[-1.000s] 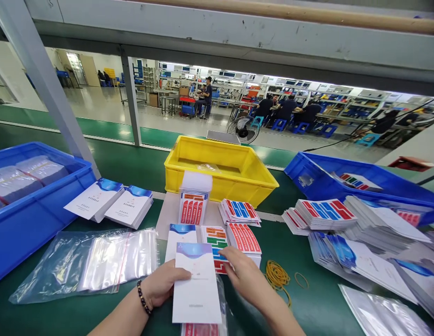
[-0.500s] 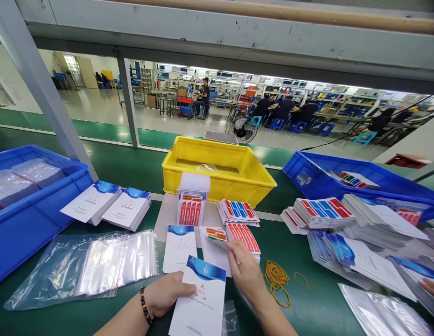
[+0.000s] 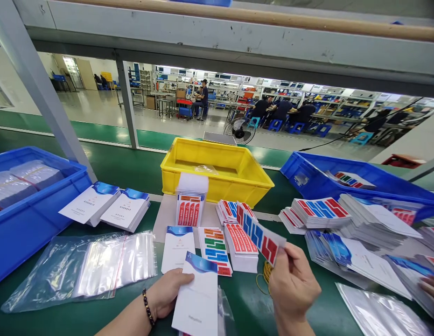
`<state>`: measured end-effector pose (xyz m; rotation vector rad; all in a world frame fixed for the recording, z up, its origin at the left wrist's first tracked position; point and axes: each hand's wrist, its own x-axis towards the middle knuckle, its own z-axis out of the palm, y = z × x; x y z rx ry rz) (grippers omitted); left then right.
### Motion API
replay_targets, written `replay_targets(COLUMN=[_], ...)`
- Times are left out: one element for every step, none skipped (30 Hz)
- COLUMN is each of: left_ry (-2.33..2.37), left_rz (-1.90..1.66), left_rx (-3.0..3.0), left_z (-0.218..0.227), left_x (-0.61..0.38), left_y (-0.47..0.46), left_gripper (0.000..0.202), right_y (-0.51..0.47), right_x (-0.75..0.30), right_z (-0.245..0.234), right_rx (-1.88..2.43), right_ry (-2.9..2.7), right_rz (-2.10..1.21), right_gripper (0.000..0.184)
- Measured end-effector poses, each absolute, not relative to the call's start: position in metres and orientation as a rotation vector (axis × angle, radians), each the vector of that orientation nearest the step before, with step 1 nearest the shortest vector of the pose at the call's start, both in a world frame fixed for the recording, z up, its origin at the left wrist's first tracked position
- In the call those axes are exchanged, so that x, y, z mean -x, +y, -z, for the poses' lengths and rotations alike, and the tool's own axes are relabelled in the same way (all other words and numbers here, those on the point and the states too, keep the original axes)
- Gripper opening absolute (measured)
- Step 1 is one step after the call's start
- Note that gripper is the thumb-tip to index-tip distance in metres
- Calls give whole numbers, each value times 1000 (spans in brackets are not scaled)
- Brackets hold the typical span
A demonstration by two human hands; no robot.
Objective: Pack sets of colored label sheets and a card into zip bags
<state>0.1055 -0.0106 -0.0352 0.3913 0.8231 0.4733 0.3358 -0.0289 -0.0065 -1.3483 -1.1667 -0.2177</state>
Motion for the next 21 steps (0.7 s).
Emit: replay_targets(left_ry=[779, 715, 637, 560, 498, 464, 463, 488, 528, 568, 600, 619, 627, 628, 629, 634, 645, 666, 696, 731, 765], left_rz=[-502, -539, -576, -610, -635, -646, -647, -649, -655, -666, -678, -689, -695, -696, -690, -684, -676, -663, -642, -622, -603], left_rx=[-368, -347, -326, -307, -290, -277, -273, -281, -300, -325, -348, -365, -376, -381, -383, -384, -382, -377, -369, -361, -354], left_z=[35, 35, 35, 35, 36, 37, 38, 38, 39, 40, 41, 41, 41, 40, 40, 38, 37, 35, 32, 30, 28], left_x=[-107, -108, -109, -110, -110, -110, -111, -110, -110, -110, -110, -110, -110, -111, -111, -111, -111, -111, -110, -110, -110], left_y=[-10, -10, -10, -9, -9, -9, -9, -9, -9, -9, -10, -11, -11, -11, -12, -12, -12, -11, -11, -11, -10], left_gripper=[27, 32, 38, 43, 47, 49, 48, 45, 40, 36, 33, 33, 33, 34, 35, 37, 38, 39, 40, 40, 40], right_y=[-33, -38, -42, -46, -49, -52, -53, -54, -54, -55, -55, -56, -56, -56, -55, -53, -50, -46, -40, -33, -26], right_x=[-330, -321, -311, -300, -288, -277, -268, -260, -255, -252, -251, -251, -253, -256, -261, -268, -276, -287, -299, -312, -326], right_z=[4, 3, 3, 5, 8, 13, 19, 25, 30, 34, 37, 38, 37, 34, 30, 26, 22, 19, 18, 19, 21], right_rx=[1304, 1242, 1167, 1074, 977, 912, 877, 852, 844, 838, 833, 832, 824, 808, 798, 807, 851, 936, 1058, 1206, 1343], right_ry=[-1290, -1461, -1655, -1842, -2006, -2119, -2196, -2252, -2289, -2316, -2339, -2359, -2375, -2389, -2399, -2395, -2371, -2322, -2255, -2167, -2091], right_rz=[243, 258, 249, 228, 203, 188, 180, 177, 175, 172, 161, 140, 106, 58, -5, -69, -120, -143, -137, -86, 4], right_gripper=[15, 19, 23, 26, 27, 26, 24, 23, 23, 24, 25, 26, 26, 26, 25, 24, 24, 23, 22, 22, 21])
